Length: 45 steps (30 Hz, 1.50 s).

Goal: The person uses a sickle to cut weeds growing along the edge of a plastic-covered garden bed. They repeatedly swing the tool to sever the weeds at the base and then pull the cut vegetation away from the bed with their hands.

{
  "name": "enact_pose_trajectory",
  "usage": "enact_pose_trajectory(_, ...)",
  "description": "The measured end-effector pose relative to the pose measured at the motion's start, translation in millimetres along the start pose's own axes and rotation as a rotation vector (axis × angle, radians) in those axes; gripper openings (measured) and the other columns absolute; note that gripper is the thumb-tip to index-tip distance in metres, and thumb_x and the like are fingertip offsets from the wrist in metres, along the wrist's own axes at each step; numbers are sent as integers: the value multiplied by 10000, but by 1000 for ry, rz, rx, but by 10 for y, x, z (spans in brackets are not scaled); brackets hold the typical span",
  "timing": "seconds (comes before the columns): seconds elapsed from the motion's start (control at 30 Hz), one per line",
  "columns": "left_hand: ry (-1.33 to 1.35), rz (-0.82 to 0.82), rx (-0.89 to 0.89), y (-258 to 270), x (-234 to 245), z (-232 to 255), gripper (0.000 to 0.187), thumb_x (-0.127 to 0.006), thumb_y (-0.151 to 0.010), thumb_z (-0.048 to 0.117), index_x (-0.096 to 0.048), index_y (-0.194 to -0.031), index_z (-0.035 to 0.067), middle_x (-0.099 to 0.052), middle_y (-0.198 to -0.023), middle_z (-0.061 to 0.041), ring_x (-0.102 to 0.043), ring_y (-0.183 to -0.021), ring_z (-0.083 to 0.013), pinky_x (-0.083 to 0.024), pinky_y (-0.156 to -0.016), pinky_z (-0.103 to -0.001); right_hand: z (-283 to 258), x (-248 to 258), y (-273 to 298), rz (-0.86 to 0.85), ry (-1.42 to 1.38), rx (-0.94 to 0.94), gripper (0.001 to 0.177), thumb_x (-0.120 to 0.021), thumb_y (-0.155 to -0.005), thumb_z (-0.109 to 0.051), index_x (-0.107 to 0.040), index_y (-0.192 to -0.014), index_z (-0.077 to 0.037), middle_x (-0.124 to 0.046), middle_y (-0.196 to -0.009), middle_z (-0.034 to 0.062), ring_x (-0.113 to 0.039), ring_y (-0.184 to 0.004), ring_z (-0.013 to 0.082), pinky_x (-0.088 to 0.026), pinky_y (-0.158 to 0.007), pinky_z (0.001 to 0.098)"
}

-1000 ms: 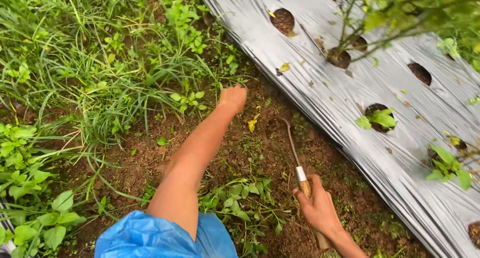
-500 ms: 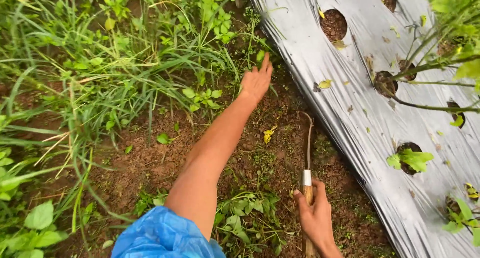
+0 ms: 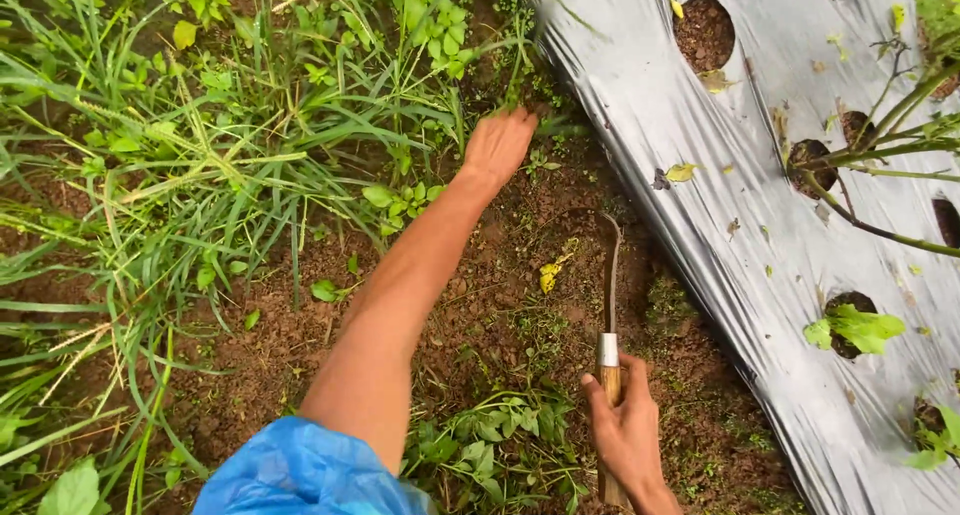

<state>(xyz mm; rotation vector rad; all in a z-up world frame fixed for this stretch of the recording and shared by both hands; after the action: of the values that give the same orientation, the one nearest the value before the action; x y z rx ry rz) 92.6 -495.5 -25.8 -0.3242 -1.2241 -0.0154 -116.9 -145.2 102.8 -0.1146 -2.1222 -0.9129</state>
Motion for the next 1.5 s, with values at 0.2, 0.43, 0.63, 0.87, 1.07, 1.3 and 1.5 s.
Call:
enact_pose_trajectory(0.2,-232,-441,-497,845,-257,273,426,-660,-955,13,-562,-1362,88,-652,-1260,-131,-667,-1008,-214,-634,-510,-326,-111,-50,-47,-18,-29,25,419,-603,-971,-191,-459,-1356,-112,-575,-774,111,-551,-553,203,-536,-472,366)
enact_pose_trajectory(0.43,153,169,20,48,302,57,439,-690,-951,207,-524,-1285,-24,-480,-1376,-258,-596,-1161,-370,-591,-952,-486,-69,-33,-32,-28,-114,21,411,-622,-969,-159,-461,-1342,-99,-571,-732,117,-520,-493,212,-473,-401,348)
enact_pose_trajectory(0.63,362,-12,260,-148,230,-219,487,-680,-906,1,-467,-1341,-55,-554,-1369,-343,-661,-901,-331,-657,-691,-366,-99,195,84,0,-110,-10,395,-651,-953,-155,-486,-1309,-111,-566,-693,103,-500,-477,205,-449,-389,349)
enact_pose_trajectory(0.87,849,-592,36,646,450,418,613,-204,-1030,326,-481,-1358,-113,-354,-1548,-385,-391,-1454,-506,-381,-1185,-563,-336,762,523,122,-179,-168,463,-677,-917,-66,-544,-1360,-39,-623,-814,207,-519,-526,295,-452,-424,406)
enact_pose_trajectory(1.07,979,386,499,-116,224,-586,408,-582,-971,-106,-470,-1343,18,-635,-1113,-124,-667,-967,-222,-599,-838,-372,140,1426,326,351,-133,12,389,-779,-822,-112,-587,-1159,-86,-555,-472,247,-454,-342,278,-330,-332,355)
enact_pose_trajectory(1.3,1118,315,687,-624,-204,-848,810,-655,-960,22,-201,-1611,183,-348,-1648,-229,-721,-1173,-343,-707,-885,-448,76,1420,346,387,-94,102,461,-760,-802,-138,-592,-1229,-91,-619,-556,212,-518,-414,228,-390,-393,315)
enact_pose_trajectory(1.5,870,349,462,-212,388,-870,34,-652,-963,135,-661,-979,106,-737,-871,-122,-525,-471,-180,-420,-520,-418,394,1293,272,303,-361,-41,425,-732,-841,23,-571,-1233,-16,-600,-654,294,-479,-449,339,-366,-447,403)
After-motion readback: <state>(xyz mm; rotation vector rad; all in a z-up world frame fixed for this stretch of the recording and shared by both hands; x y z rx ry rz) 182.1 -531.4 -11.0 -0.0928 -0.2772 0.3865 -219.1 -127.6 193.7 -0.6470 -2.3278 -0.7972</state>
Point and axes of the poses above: each hand's wrist, its own y-axis away from the middle knuckle, its own x-axis out of the back of the hand, z = x × y, the point moved 10 cm from there along -y, towards the middle knuckle
